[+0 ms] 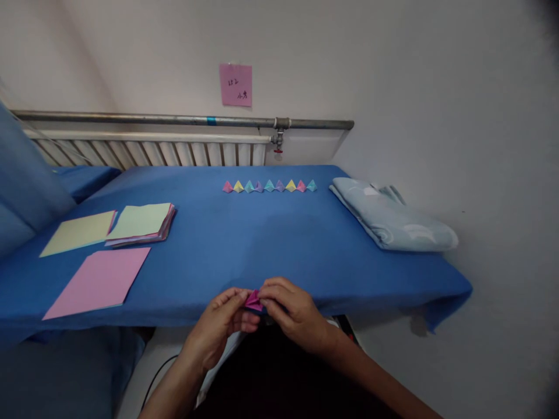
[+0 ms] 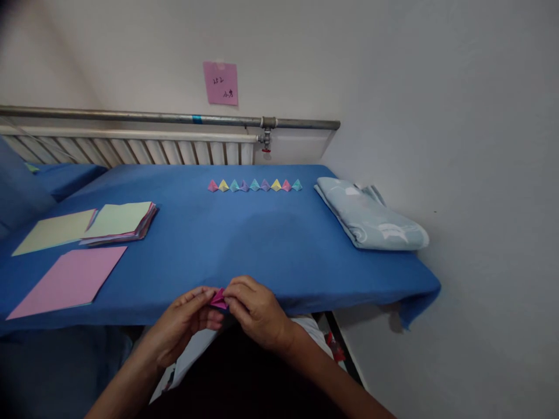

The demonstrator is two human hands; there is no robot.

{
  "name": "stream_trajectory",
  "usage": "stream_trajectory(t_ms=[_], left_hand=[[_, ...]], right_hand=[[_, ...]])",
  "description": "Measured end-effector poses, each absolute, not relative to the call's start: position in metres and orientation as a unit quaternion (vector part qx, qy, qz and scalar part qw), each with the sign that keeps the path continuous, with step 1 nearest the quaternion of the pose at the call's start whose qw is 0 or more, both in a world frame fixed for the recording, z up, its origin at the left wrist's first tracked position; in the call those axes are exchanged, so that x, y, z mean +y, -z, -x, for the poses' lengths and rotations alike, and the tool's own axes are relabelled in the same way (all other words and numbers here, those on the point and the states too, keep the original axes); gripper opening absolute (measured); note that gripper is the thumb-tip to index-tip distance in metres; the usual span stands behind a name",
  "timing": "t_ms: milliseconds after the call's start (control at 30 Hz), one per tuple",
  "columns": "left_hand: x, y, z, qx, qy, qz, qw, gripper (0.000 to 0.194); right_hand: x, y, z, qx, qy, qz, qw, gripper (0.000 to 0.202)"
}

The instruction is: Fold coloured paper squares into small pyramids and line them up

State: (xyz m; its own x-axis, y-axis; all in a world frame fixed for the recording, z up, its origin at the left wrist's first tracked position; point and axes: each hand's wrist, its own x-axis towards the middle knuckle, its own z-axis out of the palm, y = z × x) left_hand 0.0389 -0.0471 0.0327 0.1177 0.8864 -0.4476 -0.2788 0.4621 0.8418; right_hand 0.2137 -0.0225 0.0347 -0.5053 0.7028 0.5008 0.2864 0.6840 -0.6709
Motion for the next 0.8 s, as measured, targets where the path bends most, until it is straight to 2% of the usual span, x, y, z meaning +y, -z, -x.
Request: stream_trajectory(t_ms=[100,200,267,400,800], left_hand=[[-0.047,-0.034,-0.038,0.585,-0.46,-0.456,0.488,0.028],[-0.046,-0.034,-0.038,0.574,-0.462,-0.624,0.261,0.018],[-0.043,-0.032,-0.039,0.545,-0.443,-0.687,0.188,0.014],[-0.034,-0.021,-0.041,0.539,-0.418,-0.717,0.148,0.013],[-0.025,-0.012,-0.037,0.551,-0.427,-0.686,0.208,0.012]], right_hand=[[-0.019,-0.036,-0.212,-0.817,-0.234,0.334,0.408,0.016],[-0.015,-0.036,-0.21,-0.822,-0.21,0.343,0.403,0.016],[-0.013,-0.034,-0.208,-0.828,-0.2,0.346,0.393,0.017],[-0.01,-0.029,-0.206,-0.833,-0.197,0.356,0.376,0.018],[-0.004,-0.017,-0.202,-0.819,-0.2,0.391,0.368,0.017]])
